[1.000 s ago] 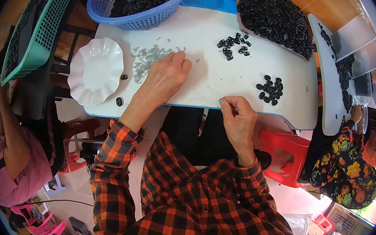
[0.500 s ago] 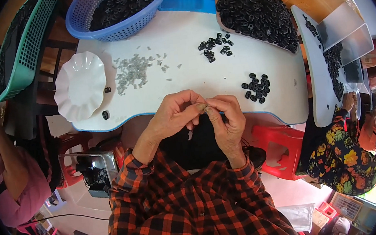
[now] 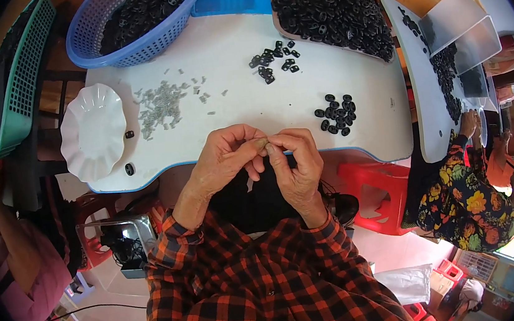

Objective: The person assembles small plastic and rubber components by hand, inserting silver metal rings into black circular parts.

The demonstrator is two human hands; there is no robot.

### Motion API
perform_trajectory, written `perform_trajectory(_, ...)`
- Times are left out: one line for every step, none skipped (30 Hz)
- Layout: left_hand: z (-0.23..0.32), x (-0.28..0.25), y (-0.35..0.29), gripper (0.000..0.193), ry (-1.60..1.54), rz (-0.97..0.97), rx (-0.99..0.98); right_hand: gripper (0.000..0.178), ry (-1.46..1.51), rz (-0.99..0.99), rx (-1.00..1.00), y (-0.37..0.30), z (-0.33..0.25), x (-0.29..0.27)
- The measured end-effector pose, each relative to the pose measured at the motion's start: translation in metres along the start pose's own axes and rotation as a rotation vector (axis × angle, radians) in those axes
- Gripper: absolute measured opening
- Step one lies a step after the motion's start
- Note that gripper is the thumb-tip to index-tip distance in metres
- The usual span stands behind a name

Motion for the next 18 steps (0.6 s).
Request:
perform_trajectory(-0.001, 0.001, 0.001, 0.018, -0.009, 0.012, 0.003, 0.014, 0.001, -0.004, -0.001, 0.001, 0.000, 0.000)
perform_trajectory(-0.002, 0.000, 0.003, 0.018, -0.019, 0.024, 0.006, 0.013, -0.010, -0.005, 0.015, 0.004, 0.000, -0.001)
perform_trajectory(-0.002, 0.000, 0.003, 0.018, -0.021, 0.027, 0.008, 0.013, -0.022, -0.005, 0.031, 0.005, 0.000, -0.002)
perform_trajectory(-0.002, 0.001, 0.004, 0.018, -0.040, 0.020, 0.014, 0.013, -0.020, -0.009, 0.030, 0.006, 0.001, -0.001)
perform_trajectory(-0.002, 0.001, 0.004, 0.018, -0.059, 0.013, 0.021, 0.012, -0.021, -0.002, 0.043, 0.006, 0.003, -0.001)
perform_trajectory(-0.003, 0.000, 0.005, 0.018, -0.062, 0.016, 0.022, 0.011, -0.024, 0.004, 0.057, 0.006, 0.004, -0.001)
perform_trajectory(0.000, 0.001, 0.005, 0.018, -0.053, -0.003, 0.054, 0.011, -0.024, 0.000, 0.056, 0.006, 0.004, 0.000)
perform_trajectory(0.002, 0.002, 0.005, 0.018, -0.043, -0.022, 0.085, 0.011, 0.000, -0.003, 0.079, 0.006, 0.006, 0.001)
perform_trajectory(0.001, 0.000, 0.005, 0.018, -0.046, -0.018, 0.089, 0.010, 0.023, -0.006, 0.101, 0.007, 0.007, 0.002)
perform_trajectory(-0.001, -0.001, 0.005, 0.017, -0.070, -0.021, 0.096, 0.010, 0.024, -0.012, 0.098, 0.009, 0.006, 0.003)
perform_trajectory(-0.001, -0.001, 0.005, 0.017, -0.094, -0.025, 0.103, 0.010, 0.083, -0.053, 0.141, 0.011, 0.009, 0.005)
perform_trajectory(-0.001, -0.002, 0.005, 0.017, -0.098, -0.021, 0.108, 0.009, 0.143, -0.094, 0.184, 0.013, 0.013, 0.008)
perform_trajectory(-0.001, -0.004, 0.006, 0.016, -0.136, 0.009, 0.115, 0.009, 0.143, -0.101, 0.180, 0.017, 0.015, 0.007)
perform_trajectory(-0.001, -0.007, 0.006, 0.016, -0.174, 0.039, 0.122, 0.011, 0.096, -0.137, 0.182, 0.023, 0.019, 0.007)
perform_trajectory(0.000, -0.007, 0.006, 0.016, -0.178, 0.042, 0.128, 0.013, 0.047, -0.172, 0.184, 0.031, 0.024, 0.008)
perform_trajectory(-0.001, -0.008, 0.005, 0.016, -0.193, 0.048, 0.130, 0.013, 0.048, -0.178, 0.181, 0.039, 0.030, 0.008)
perform_trajectory(-0.001, -0.009, 0.004, 0.016, -0.207, 0.056, 0.132, 0.017, -0.113, -0.121, 0.096, 0.052, 0.033, 0.005)
perform_trajectory(0.000, -0.009, 0.004, 0.016, -0.212, 0.055, 0.136, 0.022, -0.278, -0.059, 0.011, 0.063, 0.034, 0.000)
Point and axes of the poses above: each hand's wrist, its own y-axis towards the middle knuckle, its own x-axis out of the palm, z = x × y, the point moved 9 cm from there along y, towards the middle knuckle, and after that the axes turned 2 degrees about -y, right-handed, at the moved point
